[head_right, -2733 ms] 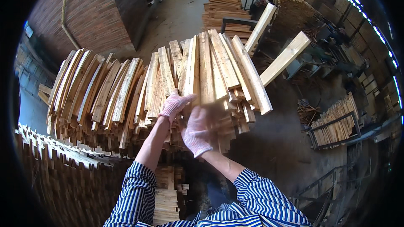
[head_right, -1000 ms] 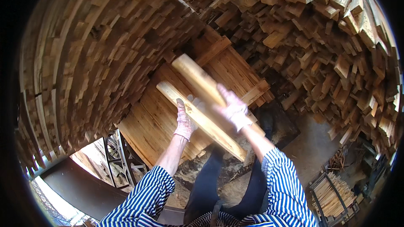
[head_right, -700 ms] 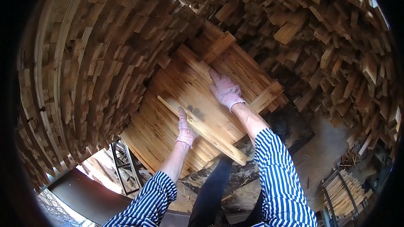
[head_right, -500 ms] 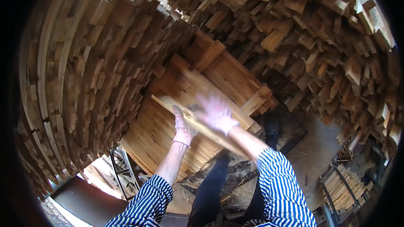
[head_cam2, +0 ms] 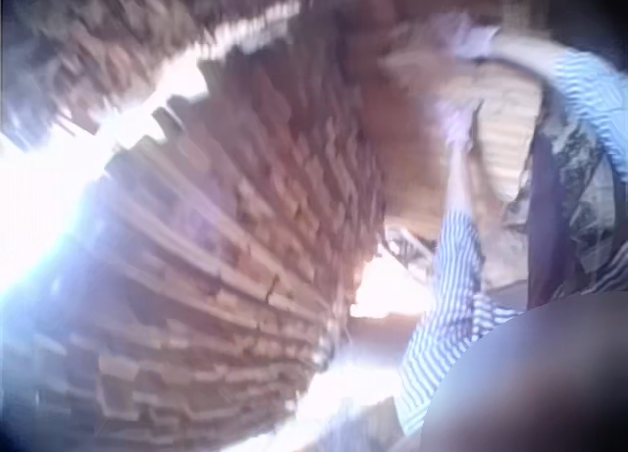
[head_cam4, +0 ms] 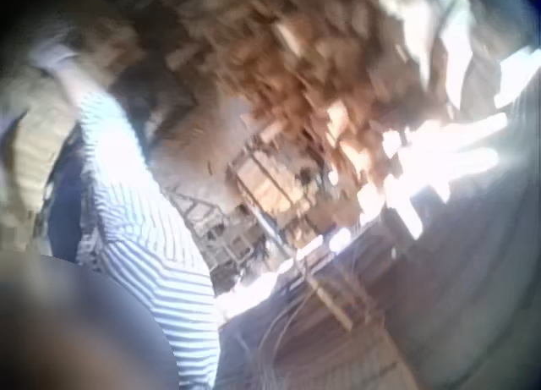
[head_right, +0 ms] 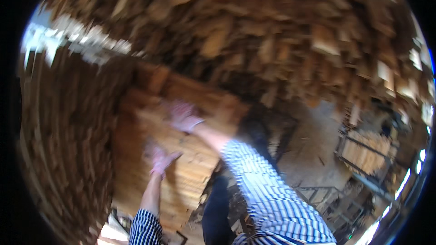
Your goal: The person repeatedly picks up small wooden planks from a large pile and stacks them neatly on a wooden pallet. The worker wears gloves and handles the planks one by one or in small groups, arranging them into a growing stack.
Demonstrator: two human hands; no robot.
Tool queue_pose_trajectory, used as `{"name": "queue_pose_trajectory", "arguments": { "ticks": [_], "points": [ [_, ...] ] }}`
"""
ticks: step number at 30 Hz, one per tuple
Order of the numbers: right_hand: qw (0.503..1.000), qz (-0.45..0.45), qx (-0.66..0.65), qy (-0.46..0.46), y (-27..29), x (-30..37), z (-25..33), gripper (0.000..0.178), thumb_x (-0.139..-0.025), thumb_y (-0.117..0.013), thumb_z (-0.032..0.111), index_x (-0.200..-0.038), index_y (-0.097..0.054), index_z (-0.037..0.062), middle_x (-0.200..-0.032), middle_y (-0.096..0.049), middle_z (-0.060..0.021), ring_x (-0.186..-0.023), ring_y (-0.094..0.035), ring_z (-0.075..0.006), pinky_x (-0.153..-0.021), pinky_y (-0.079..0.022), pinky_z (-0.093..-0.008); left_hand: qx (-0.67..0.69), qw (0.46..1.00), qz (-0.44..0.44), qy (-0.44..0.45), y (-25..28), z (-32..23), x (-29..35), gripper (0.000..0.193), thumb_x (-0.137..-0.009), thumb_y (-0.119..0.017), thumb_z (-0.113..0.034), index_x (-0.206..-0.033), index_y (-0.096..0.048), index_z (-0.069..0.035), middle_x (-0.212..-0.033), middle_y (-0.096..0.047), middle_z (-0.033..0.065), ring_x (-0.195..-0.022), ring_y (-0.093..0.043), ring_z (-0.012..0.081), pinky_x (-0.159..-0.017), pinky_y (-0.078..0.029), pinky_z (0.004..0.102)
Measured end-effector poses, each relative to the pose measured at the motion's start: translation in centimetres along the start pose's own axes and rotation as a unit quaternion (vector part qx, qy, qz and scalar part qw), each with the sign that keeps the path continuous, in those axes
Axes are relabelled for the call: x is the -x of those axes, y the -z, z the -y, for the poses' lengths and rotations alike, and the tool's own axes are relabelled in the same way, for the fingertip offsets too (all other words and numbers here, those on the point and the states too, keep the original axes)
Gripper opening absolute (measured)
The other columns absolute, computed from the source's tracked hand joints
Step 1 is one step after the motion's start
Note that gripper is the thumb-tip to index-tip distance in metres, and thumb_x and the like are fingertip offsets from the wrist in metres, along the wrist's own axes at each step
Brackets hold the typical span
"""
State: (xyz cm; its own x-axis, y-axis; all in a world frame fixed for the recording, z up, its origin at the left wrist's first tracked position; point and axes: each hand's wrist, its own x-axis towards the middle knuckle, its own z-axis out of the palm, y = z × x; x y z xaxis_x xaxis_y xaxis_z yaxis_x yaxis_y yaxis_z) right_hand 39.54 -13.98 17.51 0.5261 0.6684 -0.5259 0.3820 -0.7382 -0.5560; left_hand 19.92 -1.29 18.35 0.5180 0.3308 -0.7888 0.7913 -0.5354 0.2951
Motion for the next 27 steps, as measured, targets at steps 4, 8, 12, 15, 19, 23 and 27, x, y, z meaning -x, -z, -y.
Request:
{"name": "queue_pose_trajectory", "arguments": {
  "ticks": [4, 8, 12, 15, 19, 23, 27],
  "points": [
    [0.999, 0.035, -0.002, -0.001, -0.1, 3.6, -2.6, 0.089, -0.093, -0.053, 0.061, -0.163, -0.018, 0.0188, -0.166, -0.016, -0.0243, -0.151, -0.023, -0.041, -0.12, -0.028, -0.0557, -0.185, 0.978, 0.042, 0.09, 0.3, -5.6, 0.8, 0.148, -0.066, -0.091, -0.051, -0.159, 0.011, 0.003, -0.169, 0.009, 0.0222, -0.156, 0.01, 0.0345, -0.127, -0.003, 0.0372],
    [0.977, 0.076, -0.194, -0.032, 4.4, 13.8, 1.2, 0.088, -0.097, -0.04, 0.068, -0.164, -0.01, 0.0204, -0.168, -0.008, -0.0232, -0.155, -0.014, -0.0414, -0.125, -0.015, -0.0544, -0.02, 0.996, 0.076, 0.036, 6.3, 0.5, -1.2, 0.118, -0.076, -0.088, -0.041, -0.157, -0.018, 0.007, -0.155, -0.039, 0.0266, -0.142, -0.042, 0.0326, -0.116, -0.036, 0.0384],
    [0.967, 0.015, -0.24, -0.087, 7.8, 29.1, -2.6, 0.082, -0.102, -0.04, 0.06, -0.164, -0.013, 0.0132, -0.169, -0.015, -0.0188, -0.155, -0.018, -0.0364, -0.126, -0.019, -0.0452, 0.145, 0.985, -0.004, -0.09, 10.7, -7.2, 1.6, 0.066, -0.088, -0.08, -0.03, -0.139, -0.055, 0.004, -0.129, -0.066, 0.0205, -0.118, -0.063, 0.0256, -0.101, -0.049, 0.0357],
    [0.943, -0.074, -0.267, -0.182, 11.5, 38.8, -5.4, 0.074, -0.1, -0.05, 0.052, -0.158, -0.029, 0.0105, -0.156, -0.039, -0.0233, -0.143, -0.041, -0.0404, -0.116, -0.036, -0.0498, 0.216, 0.938, 0.064, -0.263, 13.7, -25.8, 13.1, 0.051, -0.093, -0.074, -0.024, -0.135, -0.06, 0.001, -0.127, -0.067, 0.0136, -0.117, -0.062, 0.0215, -0.104, -0.047, 0.0328],
    [0.922, -0.204, -0.284, -0.167, 18.8, 45.0, -7.5, 0.071, -0.099, -0.061, 0.039, -0.156, -0.035, 0.0049, -0.151, -0.047, -0.0204, -0.135, -0.052, -0.0338, -0.113, -0.042, -0.0415, 0.351, 0.833, 0.132, -0.406, 16.3, -47.5, 25.0, 0.052, -0.097, -0.068, -0.02, -0.144, -0.053, -0.001, -0.142, -0.058, 0.013, -0.129, -0.055, 0.0225, -0.111, -0.042, 0.0349],
    [0.819, -0.497, -0.271, -0.101, 33.8, 46.4, -6.5, 0.076, -0.1, -0.055, 0.049, -0.159, -0.03, 0.009, -0.161, -0.037, -0.016, -0.148, -0.036, -0.0311, -0.124, -0.026, -0.0409, 0.251, 0.832, -0.017, -0.494, 16.1, -63.4, 27.4, 0.071, -0.094, -0.071, -0.041, -0.146, -0.048, 0.0, -0.146, -0.053, 0.0232, -0.135, -0.052, 0.0316, -0.112, -0.042, 0.042],
    [0.737, -0.645, -0.163, -0.12, 47.0, 43.6, -8.6, 0.072, -0.101, -0.056, 0.041, -0.156, -0.031, 0.0024, -0.151, -0.046, -0.0231, -0.121, -0.057, -0.0267, -0.102, -0.051, -0.038, 0.093, 0.911, -0.074, -0.394, 15.1, -73.4, 27.8, 0.088, -0.088, -0.067, -0.064, -0.149, -0.046, -0.004, -0.143, -0.056, 0.0242, -0.133, -0.053, 0.0363, -0.114, -0.04, 0.0438]
  ]
}}
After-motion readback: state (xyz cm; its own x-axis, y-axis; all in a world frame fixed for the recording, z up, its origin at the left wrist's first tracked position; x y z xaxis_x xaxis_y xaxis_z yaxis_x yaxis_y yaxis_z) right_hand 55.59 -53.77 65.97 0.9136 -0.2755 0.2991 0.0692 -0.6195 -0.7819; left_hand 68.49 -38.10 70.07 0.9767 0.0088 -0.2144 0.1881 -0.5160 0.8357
